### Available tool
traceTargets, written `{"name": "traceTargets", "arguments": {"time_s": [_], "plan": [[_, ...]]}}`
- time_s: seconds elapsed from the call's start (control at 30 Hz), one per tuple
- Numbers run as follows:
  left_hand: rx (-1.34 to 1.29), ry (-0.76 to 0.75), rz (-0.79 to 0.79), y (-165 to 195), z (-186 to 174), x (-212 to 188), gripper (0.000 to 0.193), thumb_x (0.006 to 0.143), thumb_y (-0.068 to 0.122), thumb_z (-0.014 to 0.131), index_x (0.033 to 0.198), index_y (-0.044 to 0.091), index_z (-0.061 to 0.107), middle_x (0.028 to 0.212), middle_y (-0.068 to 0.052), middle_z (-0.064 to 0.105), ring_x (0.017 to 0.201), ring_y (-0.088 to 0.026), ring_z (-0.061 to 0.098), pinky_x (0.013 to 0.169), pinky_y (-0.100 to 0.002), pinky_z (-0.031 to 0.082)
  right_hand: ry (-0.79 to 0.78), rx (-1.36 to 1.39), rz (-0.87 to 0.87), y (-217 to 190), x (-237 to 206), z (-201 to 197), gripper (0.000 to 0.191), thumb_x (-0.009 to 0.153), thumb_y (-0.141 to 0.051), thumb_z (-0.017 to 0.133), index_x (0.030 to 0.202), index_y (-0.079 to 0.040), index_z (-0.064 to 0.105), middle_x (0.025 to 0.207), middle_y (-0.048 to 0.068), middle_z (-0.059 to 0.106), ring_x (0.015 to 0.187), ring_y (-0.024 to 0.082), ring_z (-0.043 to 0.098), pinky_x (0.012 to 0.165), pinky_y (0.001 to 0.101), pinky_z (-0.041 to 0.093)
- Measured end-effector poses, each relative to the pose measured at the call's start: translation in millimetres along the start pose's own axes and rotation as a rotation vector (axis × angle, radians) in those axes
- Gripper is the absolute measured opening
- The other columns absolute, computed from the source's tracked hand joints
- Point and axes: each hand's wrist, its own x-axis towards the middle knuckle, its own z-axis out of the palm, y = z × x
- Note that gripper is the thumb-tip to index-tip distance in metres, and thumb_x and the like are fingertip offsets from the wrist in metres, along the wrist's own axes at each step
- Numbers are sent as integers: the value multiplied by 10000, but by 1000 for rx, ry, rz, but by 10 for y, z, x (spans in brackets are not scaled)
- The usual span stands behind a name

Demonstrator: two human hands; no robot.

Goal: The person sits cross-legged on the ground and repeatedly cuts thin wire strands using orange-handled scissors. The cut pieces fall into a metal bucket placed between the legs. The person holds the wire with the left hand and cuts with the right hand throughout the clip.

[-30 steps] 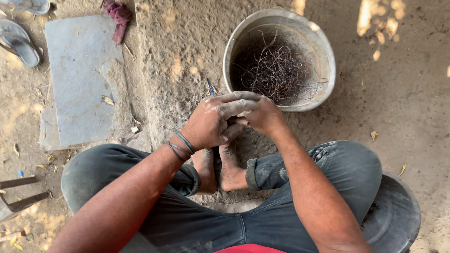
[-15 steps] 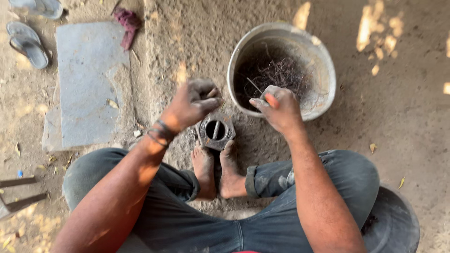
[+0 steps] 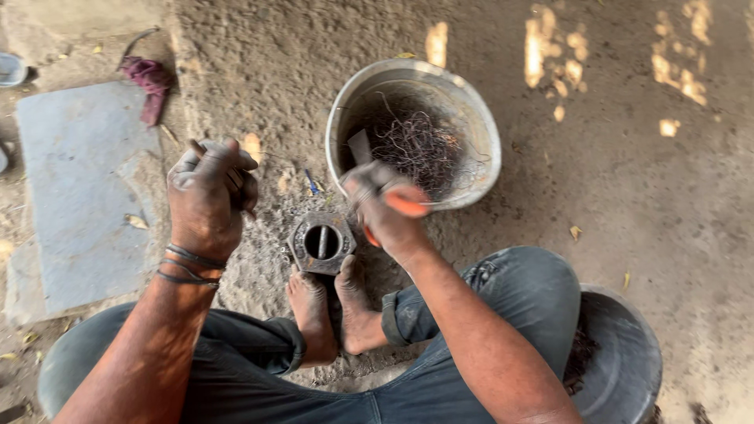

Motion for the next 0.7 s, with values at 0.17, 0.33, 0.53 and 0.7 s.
{"name": "traceTargets", "arguments": {"time_s": [0.17,0.33,0.53,0.7], "plan": [[536,-288,33,-513,296,-174,119,931,118,648,857,72,730,822,-14,719,672,-81,633,556,-248,530,149,641,-222,-431,-12,-248,184,1080,-222,631,1026,-49,605,842,42,628,688,126,595,732,338,568],[518,-419,-322,-640,428,-396,190,906,140,774,874,5,644,728,-24,612,624,-82,568,537,-285,524,390,330,-394,-444,-11,-552,135,1068,-203,613,1076,-69,597,945,81,681,758,139,657,798,342,612],[299,-423,-91,-401,487,-223,279,876,-10,629,1151,37,641,922,-26,661,750,-91,629,668,-256,546,493,-354,-265,-40,292,-879,192,1064,-133,658,1206,-3,663,1051,88,718,666,133,653,573,292,523],[251,-561,0,-278,477,-259,416,905,-53,675,1310,17,617,1099,-52,637,959,-100,629,872,-266,559,485,109,-134,-180,238,-721,243,991,-113,674,1190,21,640,1016,124,710,749,163,716,630,288,575]]}}
